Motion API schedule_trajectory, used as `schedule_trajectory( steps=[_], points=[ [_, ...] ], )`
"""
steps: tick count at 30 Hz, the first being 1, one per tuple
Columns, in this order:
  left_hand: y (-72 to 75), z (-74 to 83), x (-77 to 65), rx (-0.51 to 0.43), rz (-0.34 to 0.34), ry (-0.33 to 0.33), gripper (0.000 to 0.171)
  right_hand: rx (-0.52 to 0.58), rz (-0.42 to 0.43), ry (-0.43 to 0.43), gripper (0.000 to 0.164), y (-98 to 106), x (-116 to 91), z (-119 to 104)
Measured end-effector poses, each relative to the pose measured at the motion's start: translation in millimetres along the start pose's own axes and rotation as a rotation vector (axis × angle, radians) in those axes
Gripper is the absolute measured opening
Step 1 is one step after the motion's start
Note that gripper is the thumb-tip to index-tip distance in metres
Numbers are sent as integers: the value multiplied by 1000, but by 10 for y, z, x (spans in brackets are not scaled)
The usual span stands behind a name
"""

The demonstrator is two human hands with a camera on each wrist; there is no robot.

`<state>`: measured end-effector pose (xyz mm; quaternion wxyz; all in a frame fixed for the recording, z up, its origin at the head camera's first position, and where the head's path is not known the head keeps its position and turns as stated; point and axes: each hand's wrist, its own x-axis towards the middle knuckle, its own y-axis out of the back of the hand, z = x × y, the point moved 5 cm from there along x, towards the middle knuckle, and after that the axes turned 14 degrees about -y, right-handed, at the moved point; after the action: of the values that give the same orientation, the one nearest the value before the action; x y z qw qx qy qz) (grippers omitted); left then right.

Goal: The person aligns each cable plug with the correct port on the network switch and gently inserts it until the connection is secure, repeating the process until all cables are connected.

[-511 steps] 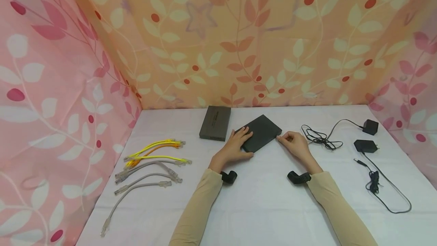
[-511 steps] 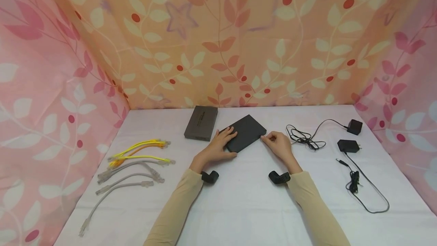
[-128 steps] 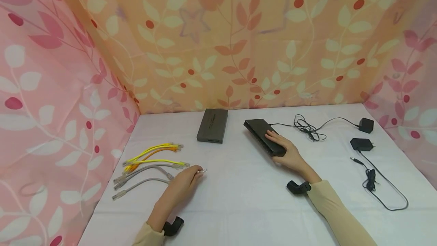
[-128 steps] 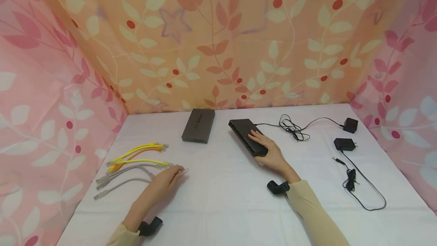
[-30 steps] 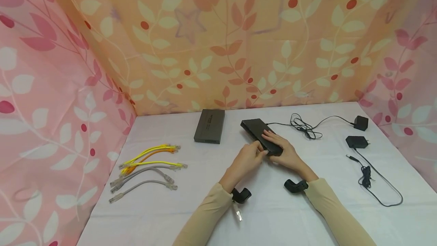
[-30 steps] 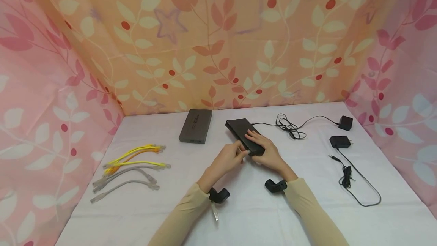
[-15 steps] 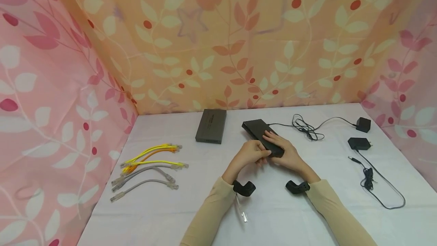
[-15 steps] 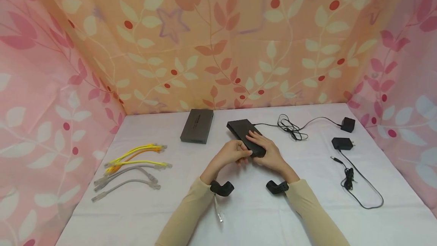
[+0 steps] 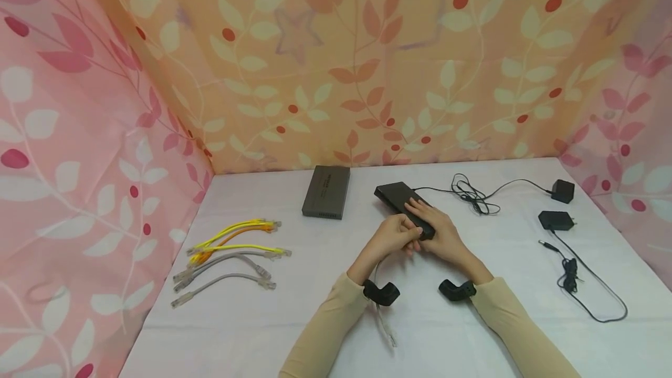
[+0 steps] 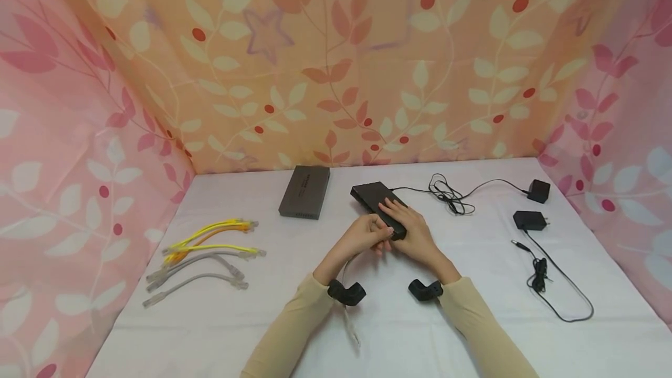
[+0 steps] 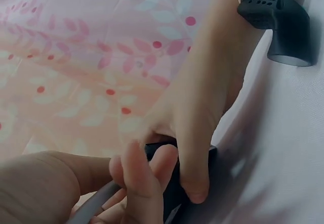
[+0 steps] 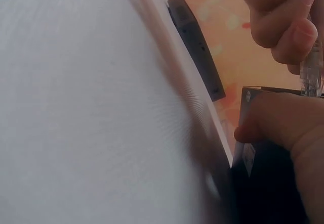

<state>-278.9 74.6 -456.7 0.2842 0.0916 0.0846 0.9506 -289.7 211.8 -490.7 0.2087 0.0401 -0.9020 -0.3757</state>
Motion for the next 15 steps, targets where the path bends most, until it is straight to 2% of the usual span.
schedule_trajectory(
  steps=[4, 8, 15],
  points=[
    [2, -9, 10, -37, -8, -14, 10, 46, 15, -19, 74, 16, 15, -1],
    [5, -26, 28, -43, 20, -12, 12, 53, 18, -22, 73, 20, 33, -5],
    [-7, -14, 45, -21, 52, -2, 12, 68, 32, -18, 75, 23, 18, -11]
  ],
)
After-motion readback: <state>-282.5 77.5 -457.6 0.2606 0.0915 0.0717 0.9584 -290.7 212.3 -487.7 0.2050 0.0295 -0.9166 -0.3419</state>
